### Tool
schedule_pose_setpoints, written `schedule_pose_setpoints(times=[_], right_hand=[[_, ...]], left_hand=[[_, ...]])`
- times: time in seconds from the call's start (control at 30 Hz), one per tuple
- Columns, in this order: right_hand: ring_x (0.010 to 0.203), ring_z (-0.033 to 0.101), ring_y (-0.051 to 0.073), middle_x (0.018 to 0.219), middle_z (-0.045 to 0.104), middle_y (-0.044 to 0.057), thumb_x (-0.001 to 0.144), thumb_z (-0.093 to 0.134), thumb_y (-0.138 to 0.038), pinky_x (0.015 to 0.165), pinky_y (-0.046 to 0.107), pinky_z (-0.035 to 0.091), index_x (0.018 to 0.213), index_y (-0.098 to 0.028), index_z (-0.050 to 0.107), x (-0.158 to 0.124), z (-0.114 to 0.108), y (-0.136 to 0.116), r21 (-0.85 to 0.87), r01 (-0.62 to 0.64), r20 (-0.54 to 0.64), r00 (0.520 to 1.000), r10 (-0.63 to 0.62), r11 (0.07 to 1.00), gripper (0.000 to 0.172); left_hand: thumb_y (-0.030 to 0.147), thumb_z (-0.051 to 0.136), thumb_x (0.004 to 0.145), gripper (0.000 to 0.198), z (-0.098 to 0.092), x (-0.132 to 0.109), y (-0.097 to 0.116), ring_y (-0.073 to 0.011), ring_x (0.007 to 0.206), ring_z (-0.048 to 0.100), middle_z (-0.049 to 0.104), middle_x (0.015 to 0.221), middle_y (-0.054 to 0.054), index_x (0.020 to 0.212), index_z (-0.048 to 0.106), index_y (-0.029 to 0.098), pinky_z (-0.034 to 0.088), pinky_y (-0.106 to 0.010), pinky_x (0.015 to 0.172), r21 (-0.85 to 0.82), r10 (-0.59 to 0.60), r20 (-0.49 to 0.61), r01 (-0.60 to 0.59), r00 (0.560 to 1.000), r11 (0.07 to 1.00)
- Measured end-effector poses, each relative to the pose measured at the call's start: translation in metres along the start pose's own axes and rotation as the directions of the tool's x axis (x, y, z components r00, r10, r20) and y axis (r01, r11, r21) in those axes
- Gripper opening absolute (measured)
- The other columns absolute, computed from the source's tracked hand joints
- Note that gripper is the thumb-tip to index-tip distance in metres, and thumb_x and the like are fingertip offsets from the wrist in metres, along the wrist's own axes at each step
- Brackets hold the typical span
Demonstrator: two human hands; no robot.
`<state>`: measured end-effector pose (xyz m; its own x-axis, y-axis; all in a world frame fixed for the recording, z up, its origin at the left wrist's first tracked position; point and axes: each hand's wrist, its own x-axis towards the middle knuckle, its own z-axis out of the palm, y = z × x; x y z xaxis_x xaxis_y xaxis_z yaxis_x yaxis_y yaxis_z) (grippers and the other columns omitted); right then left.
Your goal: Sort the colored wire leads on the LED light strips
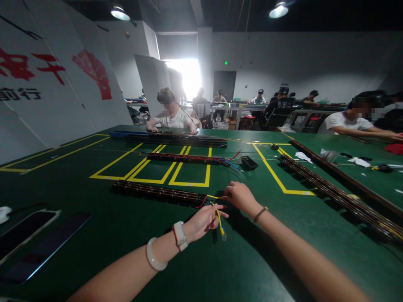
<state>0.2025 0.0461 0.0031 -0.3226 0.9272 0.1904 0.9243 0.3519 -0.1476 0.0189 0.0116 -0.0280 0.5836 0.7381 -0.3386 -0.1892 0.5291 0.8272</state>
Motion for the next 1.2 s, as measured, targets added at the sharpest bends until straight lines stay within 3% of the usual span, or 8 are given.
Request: schedule_pose_setpoints(times=[0.13, 0.23, 0.33, 0.47, 0.6, 0.73, 0.83, 1.2], right_hand=[[0.079, 0.058, 0.014, 0.095, 0.062, 0.005, 0.083, 0.064, -0.022, 0.070, 0.023, 0.044, 0.095, -0.020, 0.069, -0.002, -0.023, -0.005, 0.229, 0.209, 0.026, 0.975, -0.220, 0.951, 0.014], [0.081, 0.058, 0.013, 0.091, 0.063, 0.003, 0.082, 0.061, -0.012, 0.071, 0.021, 0.045, 0.097, -0.021, 0.069, -0.004, -0.028, -0.009, 0.385, 0.368, 0.162, 0.876, -0.455, 0.846, 0.019], [0.083, 0.058, 0.013, 0.089, 0.065, 0.003, 0.082, 0.059, -0.008, 0.074, 0.023, 0.045, 0.096, -0.021, 0.071, -0.003, -0.023, -0.009, 0.417, 0.411, 0.224, 0.818, -0.530, 0.811, 0.022], [0.083, 0.059, 0.014, 0.088, 0.066, 0.003, 0.087, 0.057, -0.016, 0.078, 0.025, 0.045, 0.096, -0.021, 0.071, 0.001, -0.022, -0.002, 0.419, 0.450, 0.166, 0.815, -0.555, 0.788, 0.018], [0.085, 0.060, 0.014, 0.093, 0.064, 0.005, 0.090, 0.054, -0.023, 0.077, 0.025, 0.046, 0.098, -0.020, 0.070, 0.003, -0.026, -0.001, 0.463, 0.423, 0.018, 0.874, -0.486, 0.779, 0.018], [0.094, 0.059, 0.015, 0.099, 0.065, 0.006, 0.090, 0.056, -0.027, 0.084, 0.026, 0.045, 0.099, -0.018, 0.068, 0.009, -0.019, -0.017, 0.468, 0.413, -0.187, 0.910, -0.369, 0.781, 0.017], [0.088, 0.060, 0.015, 0.094, 0.067, 0.006, 0.091, 0.055, -0.028, 0.079, 0.025, 0.044, 0.100, -0.017, 0.067, 0.021, -0.006, -0.037, 0.431, 0.386, -0.252, 0.919, -0.302, 0.815, 0.018], [0.079, 0.051, 0.017, 0.079, 0.061, 0.005, 0.092, 0.053, -0.024, 0.072, 0.028, 0.036, 0.083, -0.016, 0.068, 0.058, 0.018, -0.090, -0.039, 0.383, -0.155, 0.910, -0.385, 0.923, 0.019]], left_hand=[[0.027, 0.039, 0.095, 0.020, 0.002, 0.001, 0.000, -0.0034, 0.044, 0.039, 0.062, 0.075, -0.004, 0.096, 0.052, 0.012, 0.023, -0.017, 0.042, -0.074, -0.002, 0.001, 0.002, 1.000, 0.997], [0.027, 0.035, 0.096, 0.019, 0.001, 0.000, 0.001, -0.0043, 0.045, 0.042, 0.057, 0.070, 0.000, 0.092, 0.049, 0.015, 0.026, -0.017, 0.045, -0.117, -0.019, -0.002, 0.019, 1.000, 0.993], [0.033, 0.034, 0.096, 0.022, 0.000, 0.000, 0.001, -0.0065, 0.047, 0.047, 0.054, 0.064, 0.002, 0.091, 0.048, 0.017, 0.031, -0.019, 0.049, -0.109, -0.056, -0.017, 0.053, 0.998, 0.993], [0.037, 0.031, 0.095, 0.031, -0.003, 0.002, -0.001, -0.0098, 0.046, 0.048, 0.051, 0.055, 0.002, 0.089, 0.051, 0.015, 0.032, -0.022, 0.051, -0.109, -0.071, 0.033, 0.074, 0.997, 0.991], [0.032, 0.031, 0.091, 0.031, -0.004, 0.004, -0.004, -0.0118, 0.046, 0.049, 0.052, 0.052, -0.002, 0.079, 0.053, 0.013, 0.030, -0.024, 0.050, -0.127, -0.029, 0.049, 0.035, 0.998, 0.991], [0.020, 0.043, 0.084, 0.014, -0.002, 0.004, -0.007, -0.0099, 0.049, 0.050, 0.063, 0.068, -0.005, 0.089, 0.054, 0.012, 0.030, -0.023, 0.050, -0.066, 0.046, 0.048, -0.042, 0.998, 0.997], [0.018, 0.048, 0.082, 0.013, -0.001, 0.005, -0.008, -0.0071, 0.047, 0.047, 0.064, 0.076, -0.004, 0.094, 0.050, 0.015, 0.027, -0.021, 0.047, -0.035, 0.049, 0.005, -0.049, 0.999, 0.998], [0.014, 0.047, 0.079, 0.007, -0.003, 0.010, -0.012, -0.0072, 0.048, 0.039, 0.047, 0.058, 0.003, 0.080, 0.053, 0.016, 0.025, -0.021, 0.047, -0.027, 0.021, -0.080, -0.023, 0.997, 0.999]])
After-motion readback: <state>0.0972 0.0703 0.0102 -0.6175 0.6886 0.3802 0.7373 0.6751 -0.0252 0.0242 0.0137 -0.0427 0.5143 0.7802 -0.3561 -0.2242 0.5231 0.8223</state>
